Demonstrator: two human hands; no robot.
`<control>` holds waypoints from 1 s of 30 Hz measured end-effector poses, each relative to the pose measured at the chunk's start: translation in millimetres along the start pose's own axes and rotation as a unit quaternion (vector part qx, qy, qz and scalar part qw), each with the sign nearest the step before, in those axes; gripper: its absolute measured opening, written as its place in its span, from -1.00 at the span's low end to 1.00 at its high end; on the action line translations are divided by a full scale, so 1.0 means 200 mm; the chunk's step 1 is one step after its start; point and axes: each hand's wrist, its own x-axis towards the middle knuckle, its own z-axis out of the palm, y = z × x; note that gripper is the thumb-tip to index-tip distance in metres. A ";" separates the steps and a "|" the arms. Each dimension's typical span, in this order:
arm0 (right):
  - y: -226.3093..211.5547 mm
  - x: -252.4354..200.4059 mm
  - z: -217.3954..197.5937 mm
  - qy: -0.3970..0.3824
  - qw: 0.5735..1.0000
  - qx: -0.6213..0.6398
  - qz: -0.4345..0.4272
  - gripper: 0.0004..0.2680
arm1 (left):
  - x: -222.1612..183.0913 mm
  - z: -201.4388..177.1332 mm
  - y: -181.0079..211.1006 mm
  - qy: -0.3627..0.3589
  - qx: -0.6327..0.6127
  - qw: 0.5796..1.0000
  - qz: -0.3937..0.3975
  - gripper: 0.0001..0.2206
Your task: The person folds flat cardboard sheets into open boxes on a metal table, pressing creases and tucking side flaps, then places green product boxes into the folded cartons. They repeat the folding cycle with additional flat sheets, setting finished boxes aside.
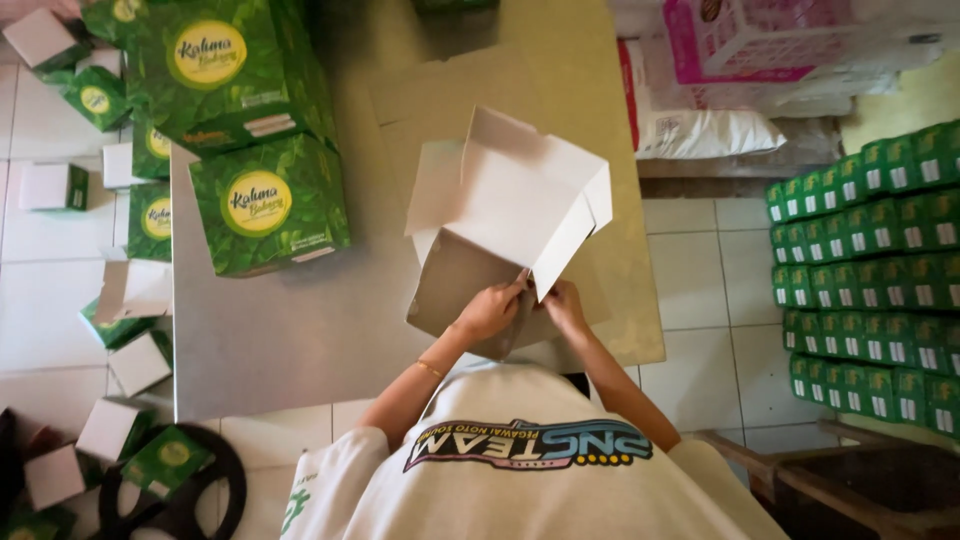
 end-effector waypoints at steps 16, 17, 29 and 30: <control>-0.09 -0.03 0.16 0.075 0.953 0.259 0.136 -0.82 | 0.03 0.03 -0.16 -0.057 -0.072 0.991 -0.100 -0.57; -0.19 -0.04 0.16 0.076 0.953 0.259 0.133 -0.82 | 0.03 0.02 -0.15 -0.056 -0.071 0.991 -0.097 -0.57; -0.10 0.02 0.17 -0.013 0.900 0.397 0.179 -0.76 | 0.05 0.00 -0.07 -0.066 -0.151 0.982 -0.089 -0.40; 0.06 0.08 0.17 0.014 0.913 0.346 0.216 -0.77 | 0.07 0.02 -0.11 -0.059 -0.122 0.987 -0.081 -0.50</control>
